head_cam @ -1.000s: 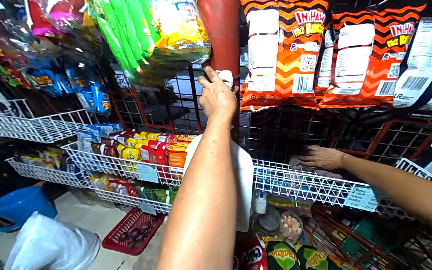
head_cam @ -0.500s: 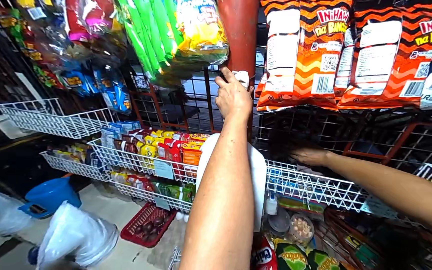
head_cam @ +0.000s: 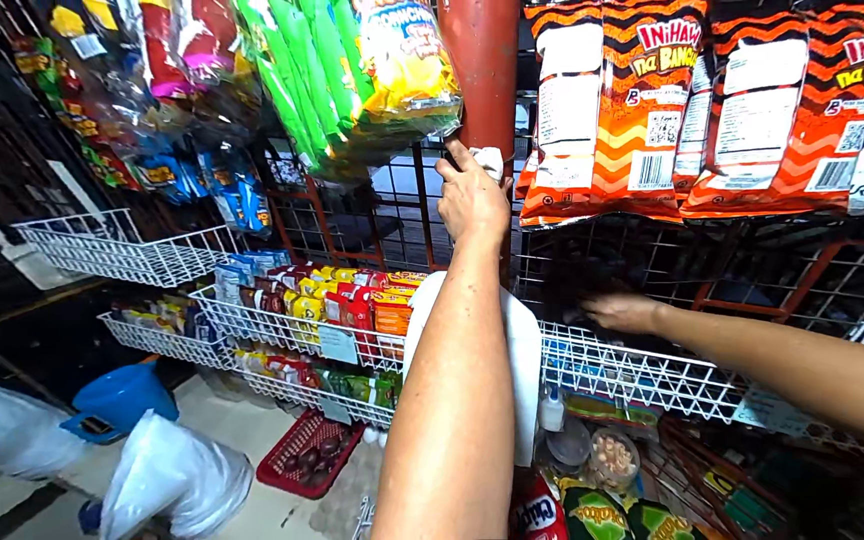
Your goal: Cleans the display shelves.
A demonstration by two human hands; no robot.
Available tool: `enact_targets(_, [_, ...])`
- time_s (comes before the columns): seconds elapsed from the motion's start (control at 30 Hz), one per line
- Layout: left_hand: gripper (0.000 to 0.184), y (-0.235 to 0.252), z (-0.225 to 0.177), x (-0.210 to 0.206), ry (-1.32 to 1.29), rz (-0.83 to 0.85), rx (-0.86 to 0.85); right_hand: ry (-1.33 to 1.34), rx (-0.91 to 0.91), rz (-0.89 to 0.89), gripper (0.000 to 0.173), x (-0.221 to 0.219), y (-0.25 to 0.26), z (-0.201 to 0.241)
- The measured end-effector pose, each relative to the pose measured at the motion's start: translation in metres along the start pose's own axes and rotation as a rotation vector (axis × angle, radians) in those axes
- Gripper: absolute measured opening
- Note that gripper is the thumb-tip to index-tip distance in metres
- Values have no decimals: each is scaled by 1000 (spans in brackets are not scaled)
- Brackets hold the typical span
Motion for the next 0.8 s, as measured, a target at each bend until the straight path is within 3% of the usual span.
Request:
enact_targets(0.1, [99, 0, 1, 1, 19, -6, 6, -23, 70, 4, 33, 32, 8, 20])
enact_targets(0.2, [98, -1, 1, 0, 23, 0, -2, -86, 231, -251, 36, 58, 39, 35])
enact_targets(0.27, [98, -2, 1, 0, 21, 2, -2, -149, 350, -464, 24, 66, 59, 34])
enact_targets(0.3, [99, -2, 1, 1, 23, 4, 2, -125, 365, -477, 20, 67, 60, 35])
enact_targets(0.4, [99, -1, 1, 2, 25, 8, 7, 232, 218, -148, 33, 56, 45, 44])
enact_targets(0.53, [98, -2, 0, 1, 20, -3, -12, 668, 81, 215, 74, 27, 44, 45])
enact_targets(0.6, [97, -3, 1, 2, 14, 0, -12, 664, 103, 219, 73, 22, 39, 41])
enact_targets(0.7, [95, -4, 0, 2, -1, -3, -21, 586, 91, 179, 56, 9, 15, 29])
enact_targets(0.8, [95, -5, 0, 3, 0, 1, -16, 462, -7, 342, 47, 6, -15, 17])
Point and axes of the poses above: each hand's wrist, its own y-axis towards the middle knuckle, its own x-axis out of the back of the hand, z = x × y, the point moved 1 cm from there along y, towards the middle knuckle, and after that the axes turned 14 degrees about z, right-handed, at the moved point
